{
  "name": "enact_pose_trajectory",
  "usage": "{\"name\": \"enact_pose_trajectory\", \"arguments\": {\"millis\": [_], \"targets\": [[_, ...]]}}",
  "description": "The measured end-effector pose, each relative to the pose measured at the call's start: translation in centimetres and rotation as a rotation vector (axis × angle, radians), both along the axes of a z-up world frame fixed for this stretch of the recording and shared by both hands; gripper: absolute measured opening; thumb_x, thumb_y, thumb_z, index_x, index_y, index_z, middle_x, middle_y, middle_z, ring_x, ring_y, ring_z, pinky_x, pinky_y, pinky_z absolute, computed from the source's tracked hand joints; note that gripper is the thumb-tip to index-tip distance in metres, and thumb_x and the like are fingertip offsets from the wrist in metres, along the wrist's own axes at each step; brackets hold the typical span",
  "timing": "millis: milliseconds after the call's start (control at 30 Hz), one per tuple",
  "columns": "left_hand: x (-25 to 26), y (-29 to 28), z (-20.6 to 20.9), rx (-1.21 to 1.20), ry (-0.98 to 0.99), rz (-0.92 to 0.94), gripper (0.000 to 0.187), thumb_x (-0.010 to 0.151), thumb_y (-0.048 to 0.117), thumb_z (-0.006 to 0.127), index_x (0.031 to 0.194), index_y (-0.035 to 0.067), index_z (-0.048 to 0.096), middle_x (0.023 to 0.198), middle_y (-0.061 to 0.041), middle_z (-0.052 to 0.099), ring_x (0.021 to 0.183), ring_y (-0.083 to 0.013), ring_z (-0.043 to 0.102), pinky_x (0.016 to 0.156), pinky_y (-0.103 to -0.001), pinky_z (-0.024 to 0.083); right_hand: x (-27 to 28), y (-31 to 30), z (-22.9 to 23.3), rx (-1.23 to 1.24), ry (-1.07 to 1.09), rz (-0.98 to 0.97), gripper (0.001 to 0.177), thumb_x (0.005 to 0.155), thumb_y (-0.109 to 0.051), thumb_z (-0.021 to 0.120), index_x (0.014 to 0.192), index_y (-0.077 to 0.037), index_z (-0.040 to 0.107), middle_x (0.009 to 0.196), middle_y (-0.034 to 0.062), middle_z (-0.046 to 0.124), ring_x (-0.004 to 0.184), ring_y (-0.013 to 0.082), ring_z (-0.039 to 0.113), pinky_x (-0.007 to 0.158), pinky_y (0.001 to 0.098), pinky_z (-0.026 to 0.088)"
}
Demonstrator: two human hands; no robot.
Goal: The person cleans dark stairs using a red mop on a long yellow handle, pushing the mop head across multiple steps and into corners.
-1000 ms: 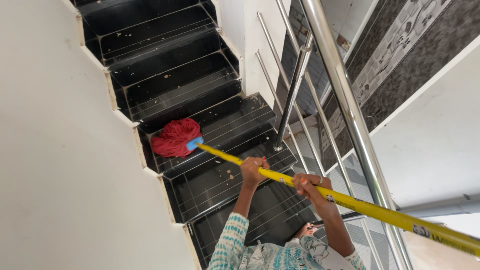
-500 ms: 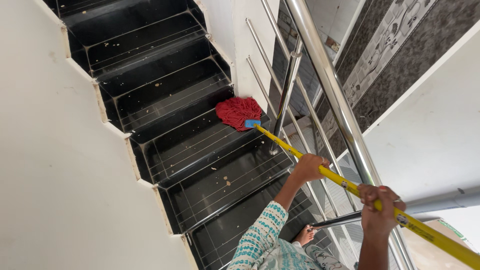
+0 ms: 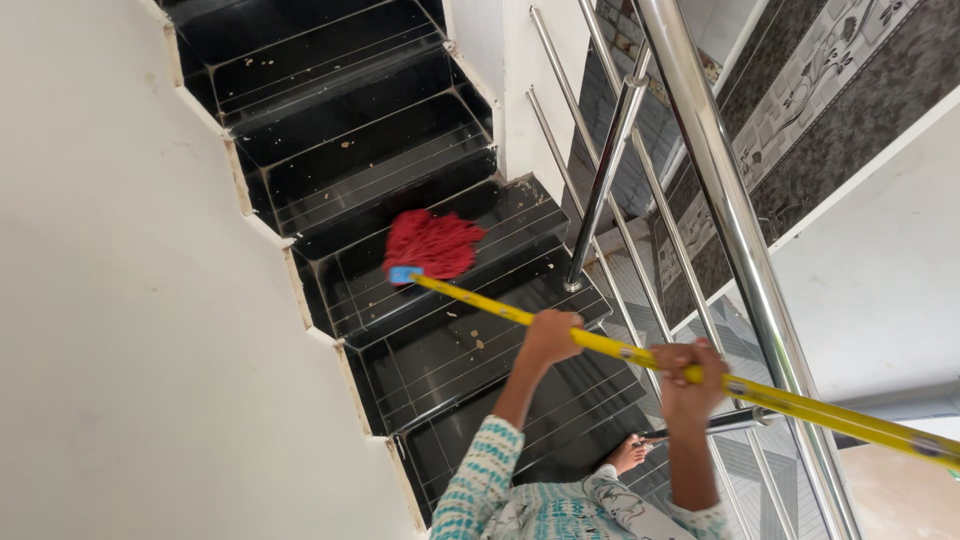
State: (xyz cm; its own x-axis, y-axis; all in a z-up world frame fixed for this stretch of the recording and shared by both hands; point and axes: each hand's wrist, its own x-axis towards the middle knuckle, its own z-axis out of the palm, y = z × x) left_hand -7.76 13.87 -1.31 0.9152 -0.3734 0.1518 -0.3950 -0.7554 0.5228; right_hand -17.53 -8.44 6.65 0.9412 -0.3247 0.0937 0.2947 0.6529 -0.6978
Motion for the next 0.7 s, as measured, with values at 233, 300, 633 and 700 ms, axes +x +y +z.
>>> {"name": "enact_pose_trajectory", "arguments": {"millis": [233, 300, 633, 700], "targets": [[-6.2, 9.7, 0.4, -0.145, -0.231, 0.206, 0.017, 0.06, 0.013, 0.084, 0.072, 0.016, 0.073, 0.067, -0.004, 0.07, 0.068, -0.024, 0.069, 0.072, -0.04, 0.05, 0.0, 8.4, -0.6, -0.089, -0.222, 0.388, 0.034, 0.104, -0.01, 0.048, 0.071, -0.008, 0.056, 0.054, 0.0011, 0.042, 0.053, 0.0166, 0.045, 0.091, 0.0464, 0.053], [-6.9, 9.6, 0.4, -0.216, -0.474, 0.347, 0.02, 0.074, 0.008, 0.081, 0.065, 0.015, 0.064, 0.064, -0.002, 0.066, 0.063, -0.0233, 0.064, 0.066, -0.038, 0.05, -1.0, 8.2, 1.2, -0.181, -0.255, 0.473, 0.034, 0.105, -0.01, 0.049, 0.071, -0.006, 0.056, 0.055, 0.0043, 0.043, 0.054, 0.0164, 0.044, 0.089, 0.0443, 0.051], [-0.2, 0.2, 1.7, -0.443, -0.698, 0.115, 0.025, 0.074, 0.008, 0.075, 0.063, 0.017, 0.054, 0.062, -0.001, 0.063, 0.059, -0.021, 0.066, 0.059, -0.036, 0.048, -0.6, 0.5, 3.5, -0.443, -0.33, 0.316, 0.038, 0.106, -0.01, 0.051, 0.07, -0.003, 0.06, 0.061, 0.0065, 0.053, 0.059, 0.0165, 0.053, 0.09, 0.0455, 0.055], [1.8, -2.7, 1.2, -0.499, -0.671, 0.05, 0.018, 0.074, 0.012, 0.076, 0.067, 0.017, 0.061, 0.069, -0.002, 0.068, 0.064, -0.021, 0.069, 0.064, -0.035, 0.052, -0.4, -1.3, 2.5, -0.476, -0.31, 0.199, 0.033, 0.104, -0.008, 0.053, 0.072, -0.004, 0.062, 0.063, 0.0079, 0.057, 0.06, 0.0164, 0.056, 0.092, 0.0463, 0.057]]}}
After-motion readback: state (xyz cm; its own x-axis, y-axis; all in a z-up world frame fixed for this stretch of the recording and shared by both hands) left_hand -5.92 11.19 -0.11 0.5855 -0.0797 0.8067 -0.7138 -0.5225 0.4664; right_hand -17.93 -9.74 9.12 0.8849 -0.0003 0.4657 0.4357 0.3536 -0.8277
